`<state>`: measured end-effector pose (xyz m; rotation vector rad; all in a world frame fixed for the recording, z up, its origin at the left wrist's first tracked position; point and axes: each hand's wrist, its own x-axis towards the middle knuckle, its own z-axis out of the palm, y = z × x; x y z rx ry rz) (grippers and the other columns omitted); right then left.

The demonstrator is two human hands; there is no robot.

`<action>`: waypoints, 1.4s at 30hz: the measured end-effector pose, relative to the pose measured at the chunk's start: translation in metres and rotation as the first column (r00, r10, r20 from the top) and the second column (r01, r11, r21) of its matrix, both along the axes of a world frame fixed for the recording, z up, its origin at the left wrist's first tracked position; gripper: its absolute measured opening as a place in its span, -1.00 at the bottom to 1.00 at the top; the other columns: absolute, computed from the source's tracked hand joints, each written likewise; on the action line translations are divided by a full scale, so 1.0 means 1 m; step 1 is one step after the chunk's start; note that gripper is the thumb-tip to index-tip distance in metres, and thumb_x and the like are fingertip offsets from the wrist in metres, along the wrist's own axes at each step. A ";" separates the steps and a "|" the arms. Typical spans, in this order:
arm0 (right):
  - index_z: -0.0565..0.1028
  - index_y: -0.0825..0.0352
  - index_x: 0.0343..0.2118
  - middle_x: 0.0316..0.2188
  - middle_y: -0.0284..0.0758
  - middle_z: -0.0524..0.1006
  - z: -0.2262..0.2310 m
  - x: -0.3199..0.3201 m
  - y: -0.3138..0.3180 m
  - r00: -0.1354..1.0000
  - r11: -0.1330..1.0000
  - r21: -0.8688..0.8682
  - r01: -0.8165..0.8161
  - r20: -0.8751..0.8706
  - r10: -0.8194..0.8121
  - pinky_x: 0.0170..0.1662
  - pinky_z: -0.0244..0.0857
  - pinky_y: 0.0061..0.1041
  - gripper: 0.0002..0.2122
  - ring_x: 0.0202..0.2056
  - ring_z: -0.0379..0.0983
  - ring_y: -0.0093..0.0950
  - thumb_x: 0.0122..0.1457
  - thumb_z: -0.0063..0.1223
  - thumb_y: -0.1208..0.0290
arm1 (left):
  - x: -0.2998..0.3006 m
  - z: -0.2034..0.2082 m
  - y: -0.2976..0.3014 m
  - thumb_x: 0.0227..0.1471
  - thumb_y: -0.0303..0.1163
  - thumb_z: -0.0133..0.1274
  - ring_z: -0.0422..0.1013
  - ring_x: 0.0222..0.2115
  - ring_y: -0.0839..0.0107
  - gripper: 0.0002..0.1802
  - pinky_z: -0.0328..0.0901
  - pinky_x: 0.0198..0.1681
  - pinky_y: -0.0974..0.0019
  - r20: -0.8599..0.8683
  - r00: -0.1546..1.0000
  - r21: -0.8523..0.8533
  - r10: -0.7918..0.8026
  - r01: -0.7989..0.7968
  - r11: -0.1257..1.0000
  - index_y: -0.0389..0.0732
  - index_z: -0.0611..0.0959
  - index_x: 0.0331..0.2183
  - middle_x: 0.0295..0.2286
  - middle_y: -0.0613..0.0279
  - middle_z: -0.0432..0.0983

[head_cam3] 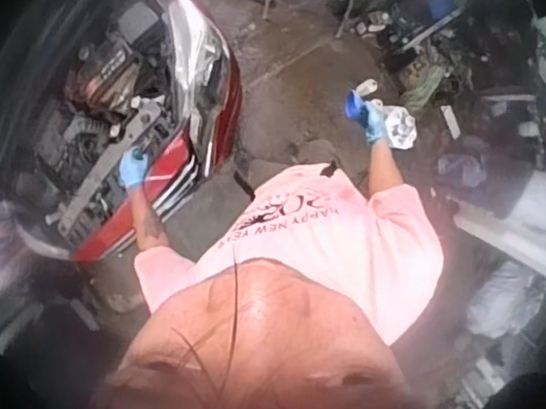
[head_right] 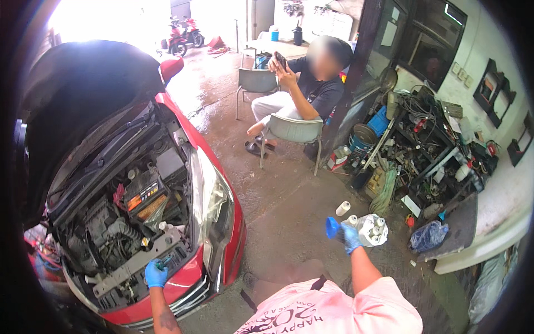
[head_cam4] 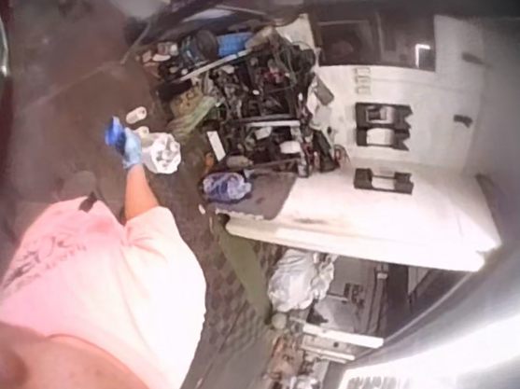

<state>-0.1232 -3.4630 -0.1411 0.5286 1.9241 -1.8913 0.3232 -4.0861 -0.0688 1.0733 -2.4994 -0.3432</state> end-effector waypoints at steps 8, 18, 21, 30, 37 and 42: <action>0.57 0.26 -0.19 -0.29 -0.39 0.58 0.060 0.088 0.012 0.946 0.946 0.036 0.322 -0.037 -0.321 -0.27 0.39 -0.41 -0.75 -0.36 0.49 -0.52 0.22 0.04 0.20 | 0.005 -0.083 -0.091 -0.32 -0.08 0.43 0.45 -0.36 -0.11 -0.44 0.34 -0.23 0.04 0.171 0.971 0.246 -0.169 0.124 0.961 -0.29 0.61 -0.36 -0.40 -0.15 0.55; 0.52 0.25 -0.27 -0.42 -0.30 0.58 0.033 0.149 0.037 0.837 0.845 0.081 0.529 0.115 -0.535 -0.28 0.39 -0.32 -0.75 -0.41 0.51 -0.41 0.24 0.03 0.14 | -0.003 -0.029 -0.023 0.00 0.24 0.11 0.44 -0.24 -0.11 -0.25 0.35 -0.23 -0.08 0.235 0.949 -0.052 -0.209 0.227 0.972 -0.34 0.56 -0.16 -0.25 -0.15 0.50; 0.53 0.27 -0.22 -0.38 -0.27 0.58 0.026 0.173 0.045 0.821 0.829 0.049 0.558 0.118 -0.559 -0.24 0.39 -0.29 -0.74 -0.37 0.52 -0.37 0.23 0.04 0.16 | 0.006 -0.040 -0.025 0.02 0.25 0.08 0.44 -0.27 -0.10 -0.26 0.36 -0.27 -0.09 0.210 0.955 -0.089 -0.210 0.233 0.968 -0.34 0.56 -0.18 -0.26 -0.16 0.48; 0.52 0.24 -0.34 -0.44 -0.31 0.56 -0.015 0.281 0.111 0.708 0.711 0.157 0.685 0.087 -0.701 -0.39 0.30 -0.35 -0.73 -0.47 0.45 -0.42 0.27 -0.04 0.13 | 0.002 -0.029 -0.015 0.06 0.21 0.05 0.46 -0.29 -0.10 -0.29 0.35 -0.23 -0.07 0.334 0.929 -0.027 -0.160 0.179 0.984 -0.36 0.55 -0.19 -0.32 -0.15 0.50; 0.56 0.33 -0.26 -0.39 -0.33 0.59 -0.019 0.274 0.133 0.612 0.637 0.109 0.763 0.195 -0.766 -0.29 0.33 -0.33 -0.75 -0.38 0.48 -0.44 0.24 0.02 0.22 | 0.012 -0.047 -0.027 0.01 0.29 0.03 0.46 -0.25 -0.09 -0.23 0.36 -0.25 -0.11 0.371 0.926 -0.179 -0.072 0.148 0.973 -0.27 0.55 -0.09 -0.21 -0.13 0.49; 0.57 0.34 -0.31 -0.46 -0.32 0.58 0.009 0.227 0.121 0.660 0.669 0.050 0.741 0.130 -0.740 -0.32 0.32 -0.44 -0.77 -0.44 0.47 -0.47 0.25 0.02 0.26 | -0.035 -0.008 0.020 0.04 0.19 0.09 0.42 -0.18 -0.14 -0.26 0.35 -0.16 -0.13 0.224 0.974 -0.171 0.028 0.011 0.985 -0.31 0.52 -0.05 -0.13 -0.21 0.46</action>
